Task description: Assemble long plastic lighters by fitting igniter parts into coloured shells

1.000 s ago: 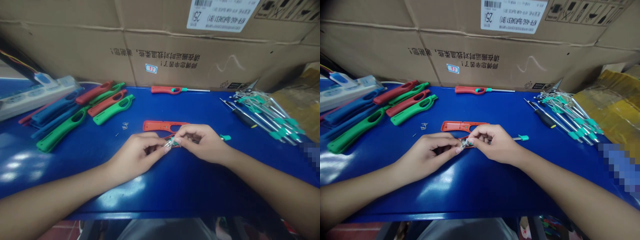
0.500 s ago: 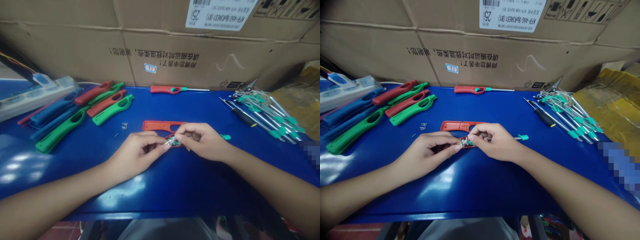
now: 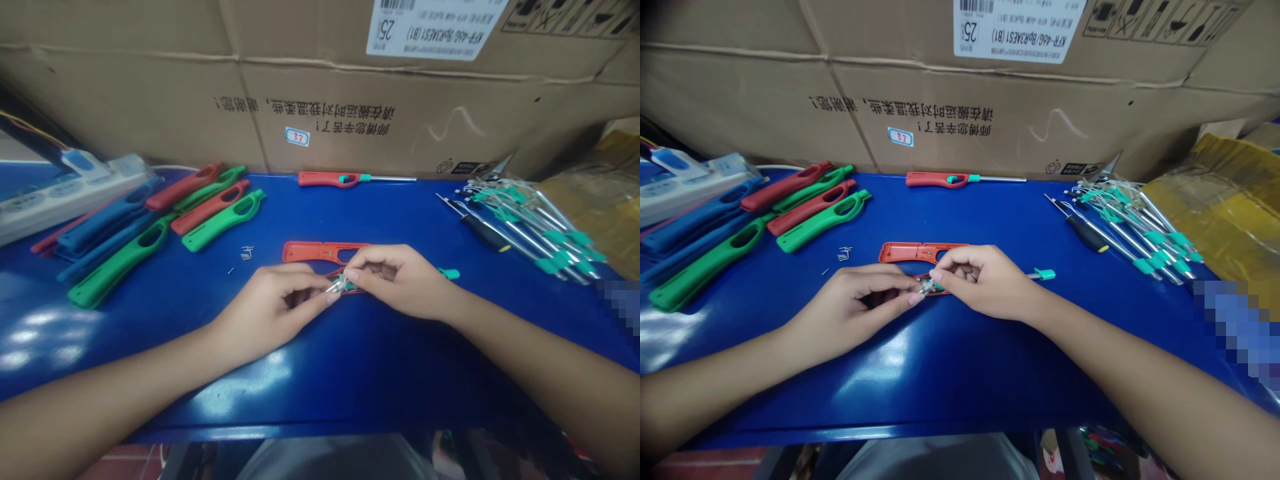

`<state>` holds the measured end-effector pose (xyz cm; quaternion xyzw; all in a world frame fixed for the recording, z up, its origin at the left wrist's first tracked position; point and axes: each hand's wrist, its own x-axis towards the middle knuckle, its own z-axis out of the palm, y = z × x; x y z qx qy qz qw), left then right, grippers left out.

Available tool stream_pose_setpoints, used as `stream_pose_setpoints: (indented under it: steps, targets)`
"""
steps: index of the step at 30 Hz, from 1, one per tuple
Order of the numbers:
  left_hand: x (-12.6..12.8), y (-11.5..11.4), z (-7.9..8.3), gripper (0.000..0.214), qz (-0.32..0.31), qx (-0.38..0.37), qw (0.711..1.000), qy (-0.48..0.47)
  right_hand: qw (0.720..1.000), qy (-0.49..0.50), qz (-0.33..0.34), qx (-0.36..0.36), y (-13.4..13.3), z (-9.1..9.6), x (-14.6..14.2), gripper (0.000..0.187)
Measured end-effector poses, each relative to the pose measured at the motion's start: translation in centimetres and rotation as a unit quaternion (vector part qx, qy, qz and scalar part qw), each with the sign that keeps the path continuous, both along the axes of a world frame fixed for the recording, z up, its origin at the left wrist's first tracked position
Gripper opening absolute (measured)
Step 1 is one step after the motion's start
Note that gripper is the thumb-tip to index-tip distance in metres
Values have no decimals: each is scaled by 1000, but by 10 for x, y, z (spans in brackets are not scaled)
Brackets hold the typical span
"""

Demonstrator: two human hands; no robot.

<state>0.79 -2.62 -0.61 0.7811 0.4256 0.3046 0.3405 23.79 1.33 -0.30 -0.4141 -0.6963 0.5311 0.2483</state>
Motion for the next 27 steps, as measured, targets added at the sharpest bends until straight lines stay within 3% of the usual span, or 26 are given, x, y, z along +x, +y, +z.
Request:
stream_pose_setpoints:
  steps: [20,27]
  targets:
    - [5,-3,-5,18,28,-16,999,-31,999,20,-27,2,-5,-2,0,20]
    - [4,-4,-7,18,29,-26,999,-35,999,-3,-26,38,-6,-2,-1,20]
